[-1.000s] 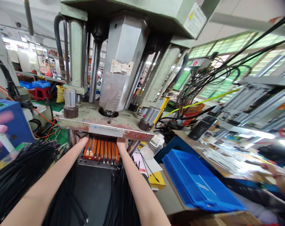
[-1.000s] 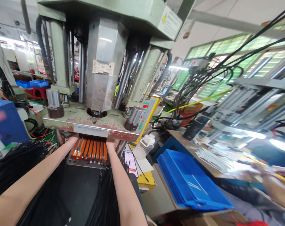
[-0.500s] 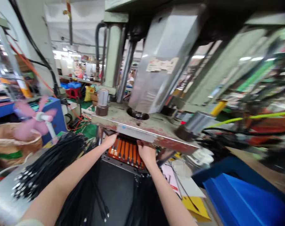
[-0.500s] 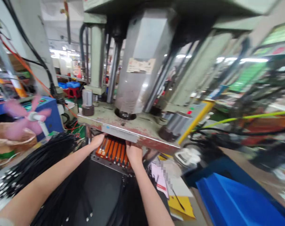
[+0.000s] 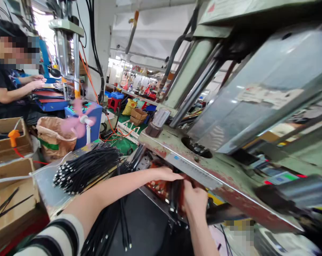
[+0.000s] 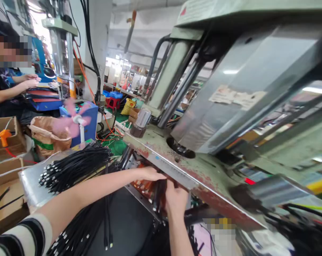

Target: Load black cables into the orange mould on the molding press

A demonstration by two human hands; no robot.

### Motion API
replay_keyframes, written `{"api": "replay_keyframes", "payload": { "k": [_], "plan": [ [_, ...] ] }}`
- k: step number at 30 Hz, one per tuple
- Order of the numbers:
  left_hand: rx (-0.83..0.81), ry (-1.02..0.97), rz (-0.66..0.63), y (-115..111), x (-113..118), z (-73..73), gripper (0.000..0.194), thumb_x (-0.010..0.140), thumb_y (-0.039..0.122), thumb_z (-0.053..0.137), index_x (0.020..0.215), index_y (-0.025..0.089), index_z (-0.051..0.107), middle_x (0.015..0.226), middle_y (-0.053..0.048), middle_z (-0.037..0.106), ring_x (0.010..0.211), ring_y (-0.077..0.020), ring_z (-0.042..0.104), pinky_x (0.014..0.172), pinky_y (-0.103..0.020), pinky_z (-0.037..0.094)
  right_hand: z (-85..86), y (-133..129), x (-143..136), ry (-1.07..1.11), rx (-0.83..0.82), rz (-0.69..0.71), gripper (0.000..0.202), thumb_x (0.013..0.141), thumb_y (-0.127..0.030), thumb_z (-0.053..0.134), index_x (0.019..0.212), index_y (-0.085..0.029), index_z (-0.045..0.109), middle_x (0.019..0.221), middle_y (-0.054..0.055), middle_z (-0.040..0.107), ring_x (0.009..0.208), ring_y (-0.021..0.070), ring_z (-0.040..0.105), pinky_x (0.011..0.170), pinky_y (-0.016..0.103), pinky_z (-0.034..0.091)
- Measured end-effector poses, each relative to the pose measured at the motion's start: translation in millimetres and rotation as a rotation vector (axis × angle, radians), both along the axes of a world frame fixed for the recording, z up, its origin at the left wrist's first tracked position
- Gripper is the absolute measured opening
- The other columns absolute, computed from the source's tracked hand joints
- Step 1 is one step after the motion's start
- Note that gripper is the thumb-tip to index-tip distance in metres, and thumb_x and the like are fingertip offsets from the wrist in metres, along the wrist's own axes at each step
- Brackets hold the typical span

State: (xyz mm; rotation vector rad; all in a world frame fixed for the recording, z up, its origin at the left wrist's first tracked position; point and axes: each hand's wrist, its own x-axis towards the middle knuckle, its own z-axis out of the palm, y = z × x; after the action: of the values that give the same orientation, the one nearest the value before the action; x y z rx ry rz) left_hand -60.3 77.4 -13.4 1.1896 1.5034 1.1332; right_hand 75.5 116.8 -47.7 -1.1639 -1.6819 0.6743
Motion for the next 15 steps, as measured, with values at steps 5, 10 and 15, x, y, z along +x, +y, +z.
{"api": "replay_keyframes", "payload": {
  "k": [5,10,15],
  "plan": [
    [-0.248,-0.806,-0.278,-9,32,-28.6,0.011,0.069,0.013,0.067,0.064,0.013,0.058,0.061,-0.005,0.061,0.055,-0.0178,0.063,0.061,-0.035,0.055,-5.6,-25,42,0.064,-0.028,-0.123,0.049,0.069,-0.05,0.06,0.096,-0.01,0.069,0.084,0.014,0.071,0.067,0.0234,0.064,0.062,0.033,0.051],
    [-0.312,-0.806,-0.227,-46,45,-29.3,0.014,0.078,0.001,0.052,0.07,0.012,0.055,0.055,-0.001,0.056,0.043,-0.0108,0.053,0.044,-0.021,0.043,-23.1,-35,66,-0.273,-0.039,0.051,0.049,0.069,-0.059,0.053,0.081,-0.015,0.071,0.076,0.013,0.071,0.066,0.0264,0.063,0.06,0.035,0.047],
    [-0.45,-0.598,-0.496,-99,35,1.0,0.014,0.081,0.012,0.061,0.072,0.012,0.051,0.06,-0.001,0.057,0.035,0.0004,0.025,0.035,-0.013,0.017,-8.5,-54,101,-0.322,0.109,-0.23,0.045,0.081,-0.05,0.042,0.076,-0.014,0.068,0.068,0.012,0.066,0.066,0.0244,0.059,0.062,0.032,0.041]
  ]
}}
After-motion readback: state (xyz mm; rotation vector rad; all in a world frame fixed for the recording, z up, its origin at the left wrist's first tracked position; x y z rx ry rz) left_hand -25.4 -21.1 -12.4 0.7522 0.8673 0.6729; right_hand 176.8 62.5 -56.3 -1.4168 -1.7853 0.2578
